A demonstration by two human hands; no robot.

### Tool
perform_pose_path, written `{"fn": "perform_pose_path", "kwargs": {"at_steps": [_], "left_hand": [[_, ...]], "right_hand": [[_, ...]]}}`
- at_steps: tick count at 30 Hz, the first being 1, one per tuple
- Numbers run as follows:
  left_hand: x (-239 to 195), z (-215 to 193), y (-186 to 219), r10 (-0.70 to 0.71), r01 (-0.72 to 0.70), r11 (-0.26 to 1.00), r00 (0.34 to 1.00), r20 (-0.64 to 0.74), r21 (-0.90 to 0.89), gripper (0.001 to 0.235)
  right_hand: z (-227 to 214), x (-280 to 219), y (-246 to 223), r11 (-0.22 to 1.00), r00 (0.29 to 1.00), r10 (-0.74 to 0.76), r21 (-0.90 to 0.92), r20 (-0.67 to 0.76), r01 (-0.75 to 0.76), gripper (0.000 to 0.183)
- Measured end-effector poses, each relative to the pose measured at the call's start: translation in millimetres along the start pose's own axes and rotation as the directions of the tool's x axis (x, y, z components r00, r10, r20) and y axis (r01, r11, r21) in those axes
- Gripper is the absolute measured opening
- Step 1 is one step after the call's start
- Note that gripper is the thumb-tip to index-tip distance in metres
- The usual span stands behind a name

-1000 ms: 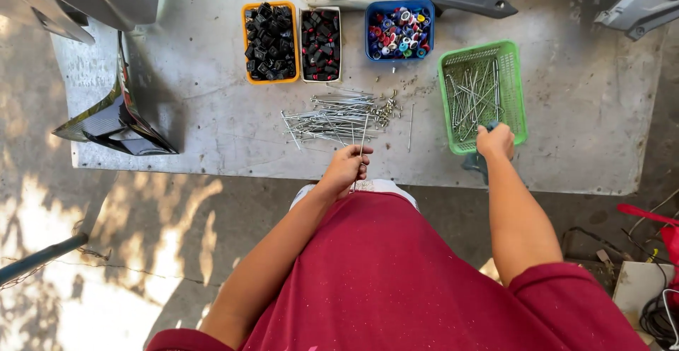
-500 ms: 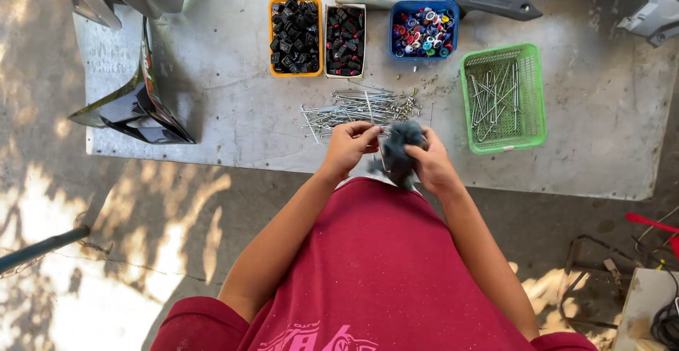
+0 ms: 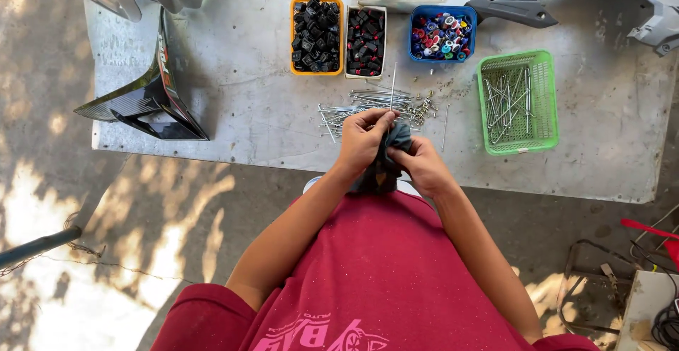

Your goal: The person wipes long metal fasteners and small nuts with a cloth on a workbench. They pick up the fasteners from a pile, wipe them individually, and place them into a green basket. The person also gathers small nuts from the table and wipes them with the cloth.

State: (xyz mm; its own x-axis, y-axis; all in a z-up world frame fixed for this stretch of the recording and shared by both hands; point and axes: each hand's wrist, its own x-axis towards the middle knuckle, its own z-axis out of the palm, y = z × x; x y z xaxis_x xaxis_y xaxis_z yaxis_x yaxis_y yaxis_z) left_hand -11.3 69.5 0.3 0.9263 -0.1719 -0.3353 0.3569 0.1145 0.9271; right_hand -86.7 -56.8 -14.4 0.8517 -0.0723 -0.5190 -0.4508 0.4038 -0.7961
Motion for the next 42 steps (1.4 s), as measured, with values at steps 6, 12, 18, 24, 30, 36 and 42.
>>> {"fn": "perform_pose_path", "kwargs": {"at_steps": [6,12,18,24,30,36,42], "left_hand": [[-8.2,-33.8,-6.1,0.164,-0.194,0.973,0.961,0.222,0.123,0.015],[-36.3,-46.4,45.9,0.459,-0.434,0.569,0.872,0.168,0.698,0.042],[-31.0,-54.2,17.6,0.297,-0.461,0.516,0.887,0.355,0.722,0.019],[-37.4,-33.9,51.6,0.000,-0.356,0.609,0.893,0.449,0.709,0.024],[-44.6,-27.5,28.3,-0.317,-0.301,0.674,0.707,0.632,0.675,0.027],[-60.3,5.4,74.8,-0.278,0.020,0.861,0.855,0.439,0.507,0.023],[-14.6,54.1,-18.8,-0.215,-0.045,0.823,0.898,0.384,0.566,0.027]], "right_hand": [[31.8,-1.3,-15.9,0.990,0.985,-0.133,0.034,-0.110,0.137,0.007],[43.6,25.4,-7.3,0.936,0.883,-0.305,0.059,-0.356,0.347,0.008],[64.1,18.6,-26.9,0.924,0.848,-0.298,0.090,-0.437,0.371,0.004],[41.1,11.0,-23.3,0.933,0.850,-0.221,0.150,-0.479,0.327,0.005],[-101.7,34.1,-39.2,0.795,0.603,-0.107,0.296,-0.791,0.529,0.028],[-131.6,-35.8,-62.0,0.965,0.920,-0.203,0.090,-0.335,0.246,0.023],[-63.0,-41.1,-15.9,0.895,0.971,-0.082,-0.446,-0.224,-0.027,0.007]]}}
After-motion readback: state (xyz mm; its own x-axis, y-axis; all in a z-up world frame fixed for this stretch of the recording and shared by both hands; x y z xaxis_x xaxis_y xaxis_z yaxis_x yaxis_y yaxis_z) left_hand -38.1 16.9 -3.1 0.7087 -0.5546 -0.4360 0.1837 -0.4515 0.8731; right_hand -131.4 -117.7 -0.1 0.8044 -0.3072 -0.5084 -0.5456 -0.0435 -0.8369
